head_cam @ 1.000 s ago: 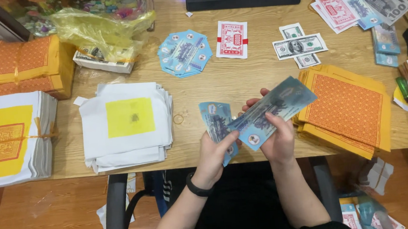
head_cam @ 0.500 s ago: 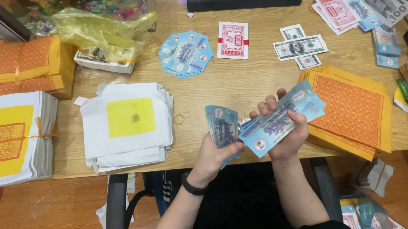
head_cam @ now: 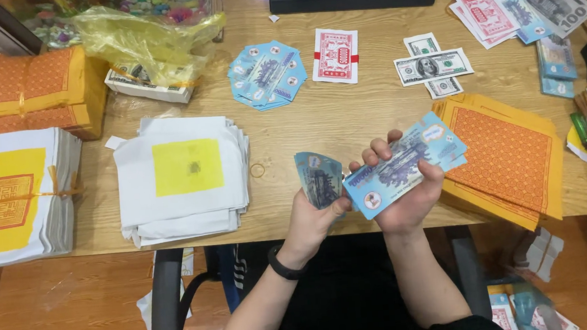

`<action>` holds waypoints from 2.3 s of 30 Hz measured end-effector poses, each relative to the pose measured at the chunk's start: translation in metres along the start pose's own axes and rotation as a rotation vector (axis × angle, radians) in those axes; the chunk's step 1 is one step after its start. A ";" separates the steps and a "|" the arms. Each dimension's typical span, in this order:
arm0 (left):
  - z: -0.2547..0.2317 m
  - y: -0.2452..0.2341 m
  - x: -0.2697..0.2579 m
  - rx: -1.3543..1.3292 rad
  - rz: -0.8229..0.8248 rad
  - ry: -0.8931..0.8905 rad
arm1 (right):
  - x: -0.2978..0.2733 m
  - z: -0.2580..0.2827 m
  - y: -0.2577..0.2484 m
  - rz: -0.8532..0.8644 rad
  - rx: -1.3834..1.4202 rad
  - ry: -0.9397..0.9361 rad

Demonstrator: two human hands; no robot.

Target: The person sorts blue paper money into a pile, then uses a green lighter to singe the edges of red paper money sheets. The person stacks the singed sheets and places them into a clear plastic bag.

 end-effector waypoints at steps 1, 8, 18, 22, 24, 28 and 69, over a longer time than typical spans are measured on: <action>-0.002 0.003 -0.001 0.000 0.001 -0.002 | 0.000 0.001 0.002 -0.002 0.000 -0.001; 0.004 0.015 -0.007 -0.041 0.032 -0.036 | 0.004 0.003 0.002 0.019 0.017 0.001; 0.044 0.009 -0.005 -0.178 0.058 -0.044 | 0.010 0.014 0.000 0.070 0.063 -0.061; 0.033 0.021 -0.010 -0.210 0.070 -0.053 | 0.009 0.014 0.003 0.070 0.044 -0.069; 0.013 0.023 -0.015 -0.315 0.001 -0.028 | 0.011 0.018 0.003 0.055 0.018 -0.093; 0.025 0.021 -0.012 -0.383 -0.019 -0.036 | 0.007 0.014 0.001 0.062 -0.025 -0.117; -0.042 -0.068 -0.014 -0.448 -0.407 -0.064 | 0.263 -0.124 -0.096 -0.167 -0.916 0.058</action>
Point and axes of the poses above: each hand's wrist, its own x-axis towards the middle knuckle, its own y-axis out of the palm, z = x × y, the point moved 10 cm from there along x, towards the middle knuckle, and after that the axes turned 6 degrees about -y, right-handed, at the moved point
